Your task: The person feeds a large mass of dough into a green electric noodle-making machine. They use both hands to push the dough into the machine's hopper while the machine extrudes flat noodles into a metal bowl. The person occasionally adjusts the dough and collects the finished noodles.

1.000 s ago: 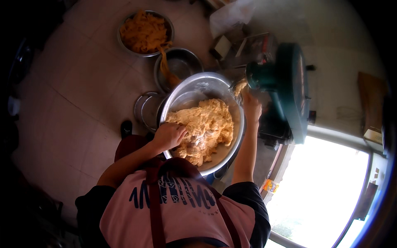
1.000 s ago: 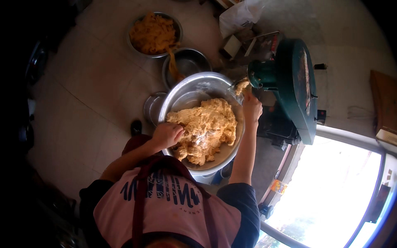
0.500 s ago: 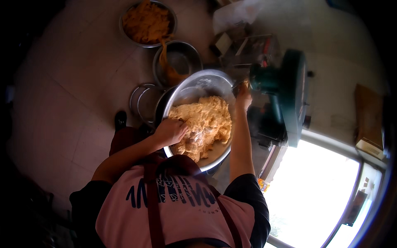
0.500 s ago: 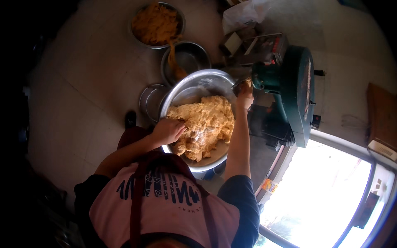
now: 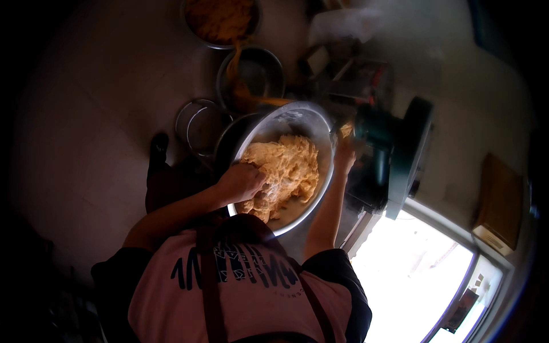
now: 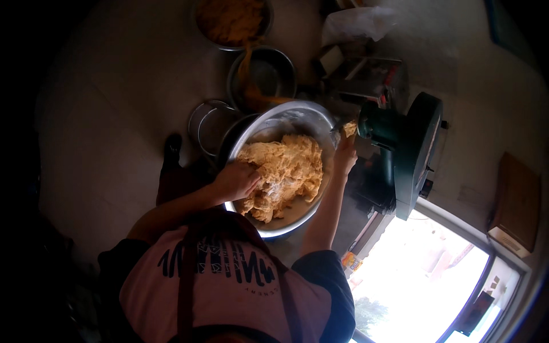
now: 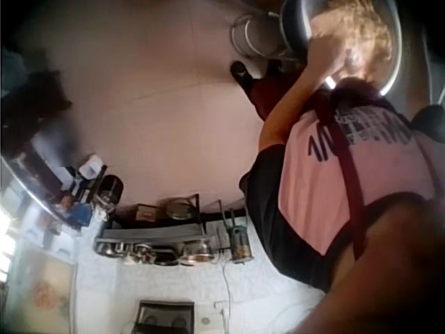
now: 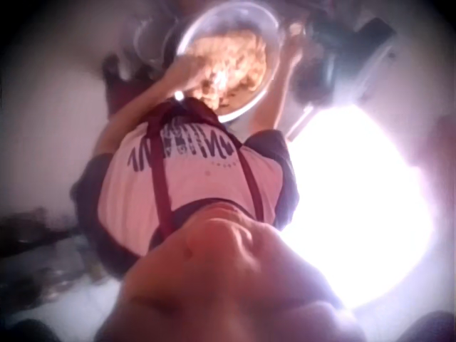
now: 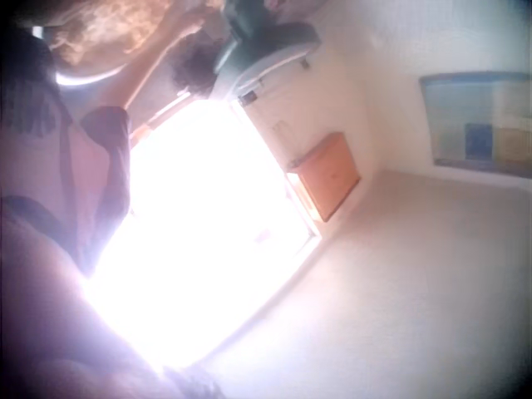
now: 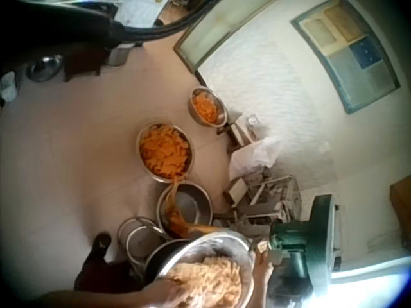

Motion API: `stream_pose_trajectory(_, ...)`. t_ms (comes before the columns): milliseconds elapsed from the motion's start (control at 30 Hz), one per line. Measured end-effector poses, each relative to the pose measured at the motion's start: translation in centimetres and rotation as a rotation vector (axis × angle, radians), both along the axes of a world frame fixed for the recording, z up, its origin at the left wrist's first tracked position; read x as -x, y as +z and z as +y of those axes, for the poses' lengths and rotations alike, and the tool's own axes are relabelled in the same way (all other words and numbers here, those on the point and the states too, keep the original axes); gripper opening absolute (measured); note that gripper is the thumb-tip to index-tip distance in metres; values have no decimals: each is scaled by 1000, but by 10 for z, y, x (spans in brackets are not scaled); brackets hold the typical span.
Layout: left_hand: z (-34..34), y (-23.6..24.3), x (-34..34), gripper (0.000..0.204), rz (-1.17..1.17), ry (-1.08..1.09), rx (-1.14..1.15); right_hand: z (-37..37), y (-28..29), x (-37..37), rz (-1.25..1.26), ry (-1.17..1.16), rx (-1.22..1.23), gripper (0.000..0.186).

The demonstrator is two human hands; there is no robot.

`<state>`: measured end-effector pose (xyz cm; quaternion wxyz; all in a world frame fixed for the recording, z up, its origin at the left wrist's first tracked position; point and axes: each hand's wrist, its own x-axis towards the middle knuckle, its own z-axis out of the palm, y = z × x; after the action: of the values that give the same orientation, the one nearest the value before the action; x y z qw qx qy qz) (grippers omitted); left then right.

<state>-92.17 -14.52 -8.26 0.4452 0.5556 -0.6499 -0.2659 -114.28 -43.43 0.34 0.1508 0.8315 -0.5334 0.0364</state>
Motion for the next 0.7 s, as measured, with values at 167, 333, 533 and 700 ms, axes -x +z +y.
stream_pose_trajectory(167, -1, 1, 2, 26, 10, -34, -32, -62, -35, 32, 210, -231, -103, 32)
stream_pose_trajectory(333, -3, 0, 0, 17, 27, 3, 3, -29, 1, 9, 230, 54, -88, 33)
stream_pose_trajectory(533, -1, -1, 1, 17, 50, 13, 46, -35, -24, 11, 194, -124, -12, 37)
stream_pose_trajectory(700, 2, -2, 1, 17, 79, 30, 86, -43, -23, 25, 0, 124, 10, 28)
